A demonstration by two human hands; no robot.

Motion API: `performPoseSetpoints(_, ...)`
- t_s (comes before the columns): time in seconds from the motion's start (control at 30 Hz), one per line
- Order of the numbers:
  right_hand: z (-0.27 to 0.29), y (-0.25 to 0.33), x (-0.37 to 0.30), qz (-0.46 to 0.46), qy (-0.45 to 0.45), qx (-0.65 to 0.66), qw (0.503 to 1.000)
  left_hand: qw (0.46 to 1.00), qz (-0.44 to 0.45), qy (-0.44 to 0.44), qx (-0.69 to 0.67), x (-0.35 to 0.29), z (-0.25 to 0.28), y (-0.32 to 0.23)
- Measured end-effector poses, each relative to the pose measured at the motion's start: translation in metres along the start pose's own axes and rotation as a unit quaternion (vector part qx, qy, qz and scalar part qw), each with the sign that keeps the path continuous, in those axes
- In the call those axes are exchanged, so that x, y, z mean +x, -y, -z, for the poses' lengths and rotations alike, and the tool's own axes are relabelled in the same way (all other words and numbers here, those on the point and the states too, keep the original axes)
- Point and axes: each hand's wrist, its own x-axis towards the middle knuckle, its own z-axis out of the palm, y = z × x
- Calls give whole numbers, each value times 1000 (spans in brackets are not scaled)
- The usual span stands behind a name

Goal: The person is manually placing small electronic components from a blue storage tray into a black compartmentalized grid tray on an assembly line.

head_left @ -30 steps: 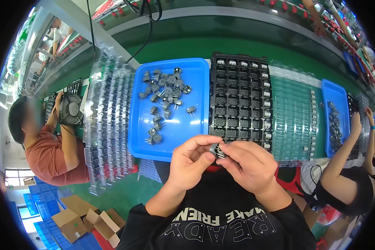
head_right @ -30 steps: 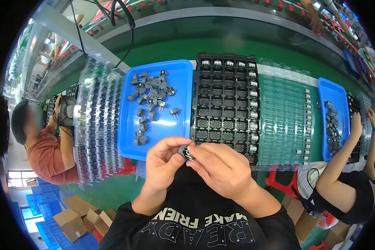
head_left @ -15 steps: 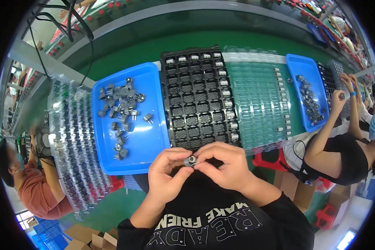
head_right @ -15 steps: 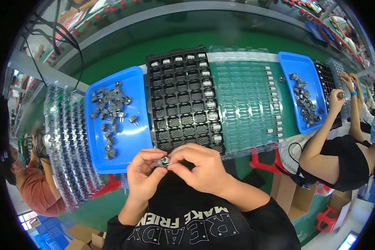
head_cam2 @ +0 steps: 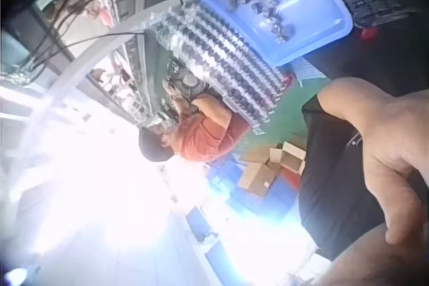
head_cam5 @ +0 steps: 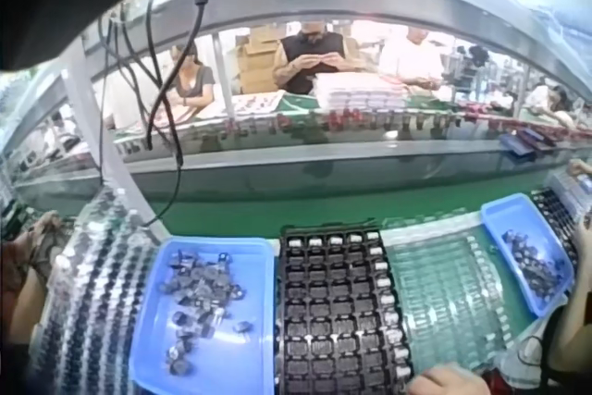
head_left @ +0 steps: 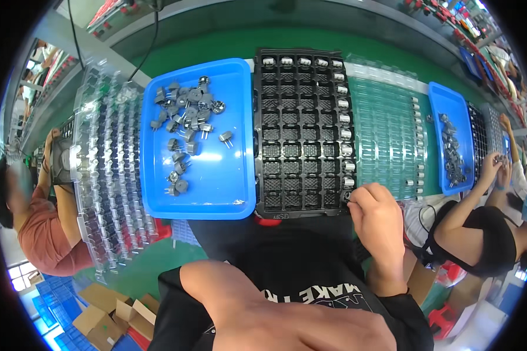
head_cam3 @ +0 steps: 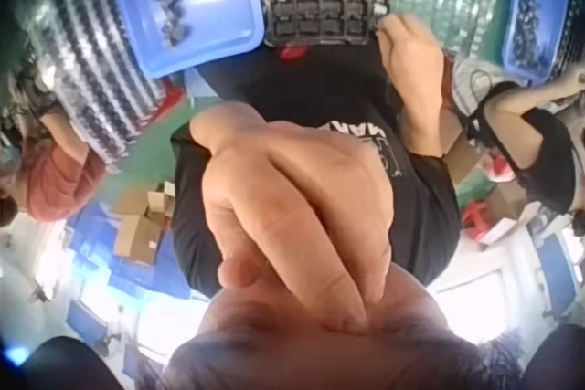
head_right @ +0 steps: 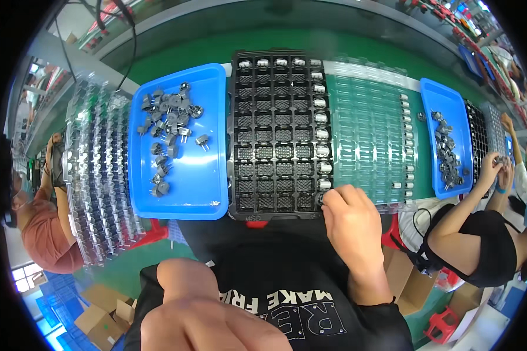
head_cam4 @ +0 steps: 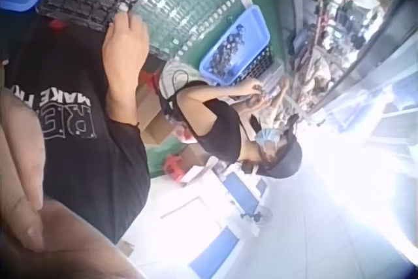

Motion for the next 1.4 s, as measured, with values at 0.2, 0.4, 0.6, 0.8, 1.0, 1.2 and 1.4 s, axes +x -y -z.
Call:
performPoseSetpoints(0.2, -4, -3, -2, 24, 35, -57, 998, 979, -76, 134, 133, -15, 60, 1)
performPoseSetpoints(0.4, 17, -48, -13, -76, -83, 39, 993, 527, 110, -244, 807, -38, 161, -12)
performPoseSetpoints(0.6, 15, -145, -28, -279, -194, 8, 940, 464, 230, -220, 827, -48, 199, 5)
performPoseSetpoints(0.8, 20, -148, -11, -259, -156, 44, 952, 432, 168, -225, 857, -54, 212, -10)
performPoseSetpoints(1.0, 18, -156, -32, -220, -172, 133, 951, 646, 165, -403, 627, -80, 200, -24)
performPoseSetpoints(1.2, 22, -143, -37, -203, -119, 93, 967, 802, 127, -398, 426, -109, 189, -24)
performPoseSetpoints(1.4, 5, -94, -9, -156, -208, 432, 864, 911, 118, -370, 136, -90, 150, -25)
